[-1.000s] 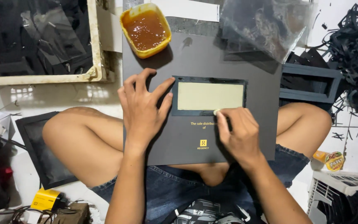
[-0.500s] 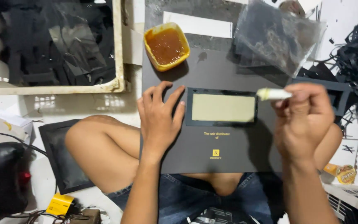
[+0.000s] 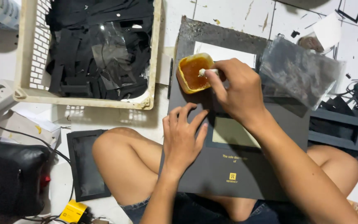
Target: The person sits on the floor with a black board on their lap, picks up a dark rectangular frame, aligns it over a beige panel on the board, and presses the panel into place. They then use a small white stick tool to press and smooth the seam around the inside edge of the frame.
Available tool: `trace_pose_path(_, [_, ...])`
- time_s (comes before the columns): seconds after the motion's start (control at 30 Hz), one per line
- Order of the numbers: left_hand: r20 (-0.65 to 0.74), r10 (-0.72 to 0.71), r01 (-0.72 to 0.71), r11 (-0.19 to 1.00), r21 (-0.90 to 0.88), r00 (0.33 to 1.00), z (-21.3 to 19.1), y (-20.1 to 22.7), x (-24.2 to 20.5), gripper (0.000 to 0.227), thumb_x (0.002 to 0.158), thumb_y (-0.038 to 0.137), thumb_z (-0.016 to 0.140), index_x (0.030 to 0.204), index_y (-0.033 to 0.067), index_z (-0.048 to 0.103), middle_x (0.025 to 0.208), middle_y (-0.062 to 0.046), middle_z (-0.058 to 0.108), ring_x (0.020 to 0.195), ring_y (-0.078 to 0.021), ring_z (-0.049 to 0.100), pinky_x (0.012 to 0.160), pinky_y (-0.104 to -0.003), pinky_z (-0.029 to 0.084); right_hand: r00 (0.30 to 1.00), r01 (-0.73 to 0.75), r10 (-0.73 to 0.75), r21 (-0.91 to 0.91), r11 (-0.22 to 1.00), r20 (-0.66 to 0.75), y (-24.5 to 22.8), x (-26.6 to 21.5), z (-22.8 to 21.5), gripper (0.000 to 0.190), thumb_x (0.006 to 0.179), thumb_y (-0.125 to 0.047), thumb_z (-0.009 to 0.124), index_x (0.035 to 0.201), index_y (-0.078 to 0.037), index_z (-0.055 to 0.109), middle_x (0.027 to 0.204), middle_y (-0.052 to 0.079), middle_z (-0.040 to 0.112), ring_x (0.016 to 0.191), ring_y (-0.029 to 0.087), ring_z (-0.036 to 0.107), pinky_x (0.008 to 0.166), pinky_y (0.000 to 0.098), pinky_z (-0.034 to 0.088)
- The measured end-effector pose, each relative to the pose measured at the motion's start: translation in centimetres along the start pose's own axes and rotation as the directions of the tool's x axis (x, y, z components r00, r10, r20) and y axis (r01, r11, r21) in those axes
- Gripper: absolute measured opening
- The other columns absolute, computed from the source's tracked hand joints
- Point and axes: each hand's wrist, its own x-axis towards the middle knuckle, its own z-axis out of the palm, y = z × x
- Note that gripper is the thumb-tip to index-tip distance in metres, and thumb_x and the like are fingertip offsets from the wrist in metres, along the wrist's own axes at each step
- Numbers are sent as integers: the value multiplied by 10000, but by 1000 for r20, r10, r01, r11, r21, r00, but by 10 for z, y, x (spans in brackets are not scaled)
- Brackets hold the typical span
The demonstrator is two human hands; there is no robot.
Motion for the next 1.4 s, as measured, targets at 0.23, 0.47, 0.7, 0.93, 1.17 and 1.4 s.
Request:
trace_pose_path(0.23, [-28, -4, 3, 1000, -16, 1000, 1, 0, 0, 270, 918, 285, 686, 1185, 256, 712, 1256, -32, 583, 1169, -273, 505, 916, -417, 387, 984, -14, 41, -152, 988, 171, 7, 11, 9, 263, 1019, -289, 772, 956, -38, 723, 687, 123, 631, 668, 340, 689, 634, 400, 548])
trace_pose_path(0.47, [-31, -4, 3, 999, -32, 1000, -3, 2, 1, 270, 930, 274, 677, 1198, 249, 706, 1239, -32, 581, 1149, -272, 508, 905, -418, 386, 960, -279, 277, 68, 958, 36, -6, 2, -37, 192, 1076, -145, 807, 912, -76, 735, 601, 68, 560, 569, 233, 583, 588, 315, 453])
trace_pose_path(0.7, [-29, 2, -3, 999, -36, 1000, -4, 3, 0, 274, 934, 250, 678, 1206, 220, 703, 1221, -47, 585, 1148, -276, 505, 904, -421, 388, 966, -252, 257, 160, 954, -12, -4, -25, -37, 44, 1035, -36, 754, 1067, -49, 780, 734, 118, 643, 644, 258, 612, 644, 352, 499])
trace_pose_path(0.93, [-31, 7, -8, 999, -33, 1000, -4, 3, 0, 276, 936, 261, 676, 1208, 217, 702, 1225, -55, 591, 1159, -288, 504, 910, -435, 388, 973, -230, 225, 115, 966, 52, -15, -45, -36, 38, 985, -47, 777, 1008, -76, 774, 715, 78, 651, 627, 248, 642, 626, 328, 521])
trace_pose_path(1.17, [-22, 1, -2, 999, -43, 1000, -7, 6, 0, 273, 939, 261, 672, 1206, 215, 704, 1230, -55, 586, 1160, -288, 498, 918, -436, 384, 826, -564, 552, 196, 802, 118, -16, -62, -65, 145, 1037, -102, 754, 892, -107, 756, 576, 47, 580, 567, 86, 506, 546, 278, 423])
trace_pose_path(1.4, [-34, -42, 40, 998, -58, 999, -13, 12, 3, 349, 884, 198, 689, 1227, 134, 700, 1285, -77, 573, 1153, -254, 482, 984, -413, 357, 545, -703, 797, 660, 264, 261, -12, -79, -77, 281, 1089, -221, 632, 865, -52, 627, 678, 11, 531, 586, 70, 467, 541, 197, 380])
